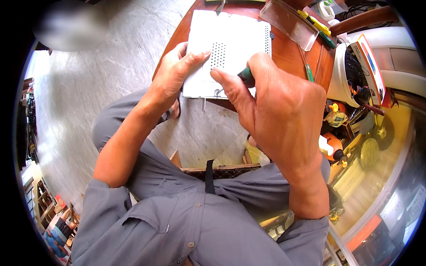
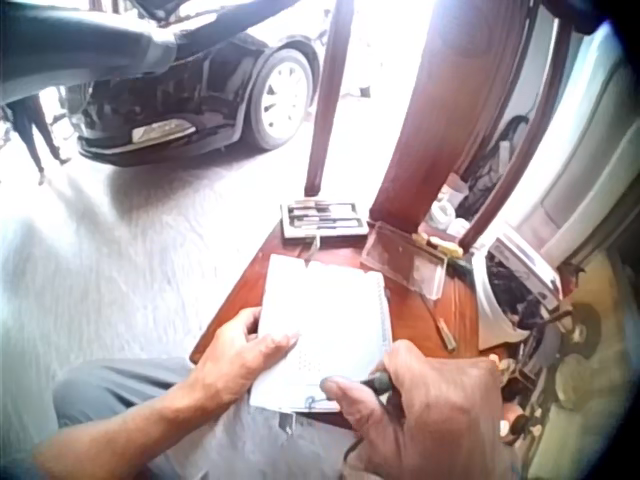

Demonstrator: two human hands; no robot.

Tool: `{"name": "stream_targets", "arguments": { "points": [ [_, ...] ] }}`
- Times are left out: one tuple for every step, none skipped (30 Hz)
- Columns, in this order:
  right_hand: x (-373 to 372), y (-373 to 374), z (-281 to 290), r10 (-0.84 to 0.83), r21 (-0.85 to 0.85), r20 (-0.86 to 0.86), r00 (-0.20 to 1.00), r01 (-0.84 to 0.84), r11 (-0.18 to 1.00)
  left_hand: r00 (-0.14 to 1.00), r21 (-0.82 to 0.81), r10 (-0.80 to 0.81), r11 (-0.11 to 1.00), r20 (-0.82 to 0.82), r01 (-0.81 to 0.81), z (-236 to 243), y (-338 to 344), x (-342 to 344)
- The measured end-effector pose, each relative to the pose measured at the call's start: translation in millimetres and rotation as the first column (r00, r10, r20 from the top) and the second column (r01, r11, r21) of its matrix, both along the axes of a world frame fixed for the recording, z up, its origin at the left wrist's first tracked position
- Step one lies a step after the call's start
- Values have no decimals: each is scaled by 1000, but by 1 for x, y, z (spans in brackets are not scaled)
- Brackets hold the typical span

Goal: The person sits cross-legged and uses a screwdriver to remove screws from the casing of a silver electronic device. They turn the device over to access different sides and continue unscrewing the casing.

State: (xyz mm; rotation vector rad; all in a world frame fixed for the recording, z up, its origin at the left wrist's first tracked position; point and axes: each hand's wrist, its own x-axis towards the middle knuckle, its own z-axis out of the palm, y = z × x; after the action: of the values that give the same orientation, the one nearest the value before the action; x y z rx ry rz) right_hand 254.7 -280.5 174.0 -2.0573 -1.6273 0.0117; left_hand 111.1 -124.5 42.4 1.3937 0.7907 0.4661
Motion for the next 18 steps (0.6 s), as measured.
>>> {"name": "stream_targets", "arguments": {
  "points": [
    [0,0,-1,12,9,28,1000,-12,1000,1000,-11,-2,1000,7,2,2,-1,0],
    [1,0,-2,24,17,57,998,-25,1000,1000,-22,-3,1000,13,4,7,-1,1],
    [1,0,-2,35,25,85,996,-37,999,1000,-34,-5,999,20,6,9,-2,2],
    [0,1,-1,61,33,108,992,-65,997,1000,-18,-6,1000,25,6,7,-1,2],
    [-1,2,0,54,17,123,991,-56,998,1000,-16,-4,1000,21,4,6,0,2],
    [-3,3,2,47,1,138,989,-47,999,1000,-14,-2,1000,16,2,6,0,1],
    [-5,3,3,37,-15,156,987,-35,999,1000,-12,-3,1000,15,3,5,0,1],
    [-5,3,3,30,-20,151,988,-27,999,1000,-7,1,1000,6,-1,8,0,2],
    [-5,3,3,23,-26,147,989,-19,999,1000,-5,0,1000,6,0,7,0,1],
    [-4,4,3,16,-30,142,990,-12,999,1000,-1,-1,1000,6,1,5,1,2],
    [-4,3,3,18,-25,126,992,-14,1000,1000,3,-2,1000,7,2,4,2,2],
    [-5,3,2,20,-20,110,994,-18,1000,1000,-2,-3,1000,8,3,2,1,2],
    [-5,3,1,23,-15,92,995,-22,1000,1000,-7,-2,1000,9,2,1,1,2],
    [-5,3,1,26,-23,96,995,-24,999,1000,-11,-2,1000,9,2,0,1,2],
    [-5,3,1,29,-32,99,995,-26,999,1000,-13,-2,1000,13,2,0,1,3],
    [-5,2,1,32,-41,102,994,-28,999,1000,-14,-2,1000,18,2,0,1,3],
    [-6,2,1,37,-39,113,993,-33,999,1000,-15,-2,1000,22,2,0,1,3],
    [-5,2,2,43,-37,124,991,-38,999,1000,-10,-2,1000,26,2,-1,1,3]
  ]
}}
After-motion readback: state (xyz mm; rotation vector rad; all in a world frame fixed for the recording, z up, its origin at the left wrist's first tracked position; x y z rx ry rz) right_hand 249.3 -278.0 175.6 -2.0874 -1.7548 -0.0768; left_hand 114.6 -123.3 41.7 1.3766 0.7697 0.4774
